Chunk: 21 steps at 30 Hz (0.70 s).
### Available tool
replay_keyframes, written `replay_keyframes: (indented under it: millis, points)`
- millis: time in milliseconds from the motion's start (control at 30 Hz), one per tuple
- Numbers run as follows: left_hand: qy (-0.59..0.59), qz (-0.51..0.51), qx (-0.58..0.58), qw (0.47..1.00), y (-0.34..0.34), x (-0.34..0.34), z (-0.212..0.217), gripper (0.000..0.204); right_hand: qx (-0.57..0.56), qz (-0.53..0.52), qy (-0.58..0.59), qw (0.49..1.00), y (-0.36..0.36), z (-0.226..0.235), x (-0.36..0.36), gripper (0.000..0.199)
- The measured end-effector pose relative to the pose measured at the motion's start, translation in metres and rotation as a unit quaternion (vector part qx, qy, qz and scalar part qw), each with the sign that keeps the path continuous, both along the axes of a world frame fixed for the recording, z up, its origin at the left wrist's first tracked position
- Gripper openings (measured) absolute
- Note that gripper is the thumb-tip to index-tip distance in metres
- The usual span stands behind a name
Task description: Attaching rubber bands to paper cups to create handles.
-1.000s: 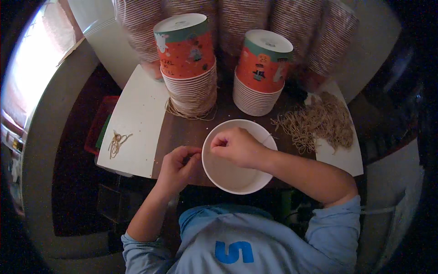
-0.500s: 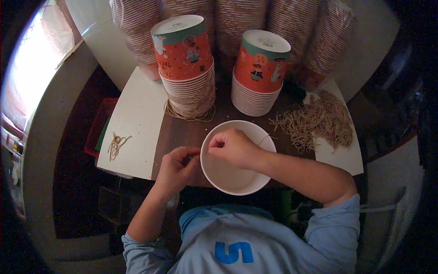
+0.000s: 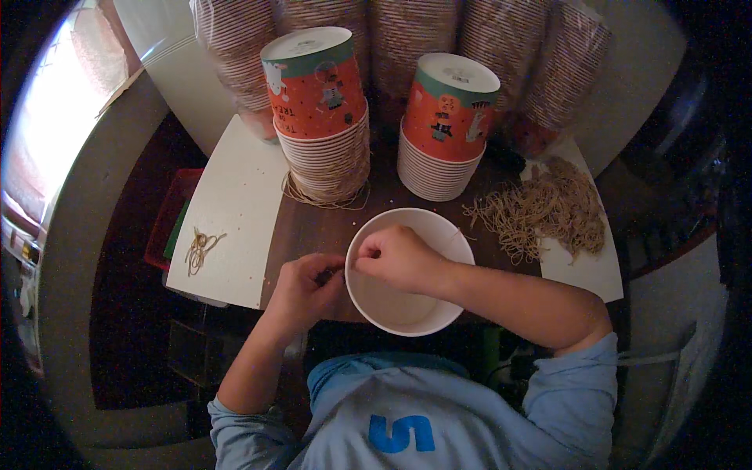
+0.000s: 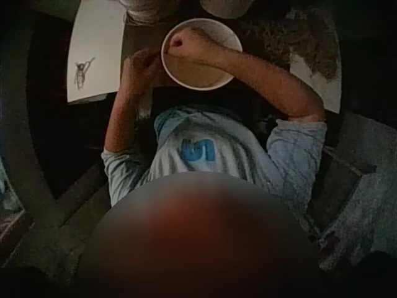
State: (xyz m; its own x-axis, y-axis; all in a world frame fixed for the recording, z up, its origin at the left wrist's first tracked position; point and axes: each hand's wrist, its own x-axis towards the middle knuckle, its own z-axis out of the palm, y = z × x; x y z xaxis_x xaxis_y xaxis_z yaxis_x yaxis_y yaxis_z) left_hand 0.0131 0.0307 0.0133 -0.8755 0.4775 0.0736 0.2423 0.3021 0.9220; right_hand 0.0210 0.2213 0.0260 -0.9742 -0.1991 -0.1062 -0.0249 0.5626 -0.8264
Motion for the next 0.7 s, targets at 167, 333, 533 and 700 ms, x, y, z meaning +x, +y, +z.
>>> replay_keyframes:
  millis: [167,333,533,700]
  points:
    - [0.062,-0.009,-0.057,0.996,0.0,-0.003,0.0,0.019,-0.005,0.019,0.037,0.999,-0.002,0.0,0.001,0.016]
    - [-0.056,0.026,-0.002,0.998,0.001,0.001,-0.003,0.015,-0.006,0.029,0.013,0.999,0.0,0.007,0.002,0.018]
    - [-0.348,0.01,0.342,0.873,-0.012,0.01,-0.023,0.008,0.068,0.043,0.024,0.996,0.026,0.062,0.026,0.033]
    - [-0.43,-0.017,0.476,0.767,-0.027,0.035,-0.036,0.013,0.137,0.207,0.125,0.961,0.033,0.09,0.091,0.019]
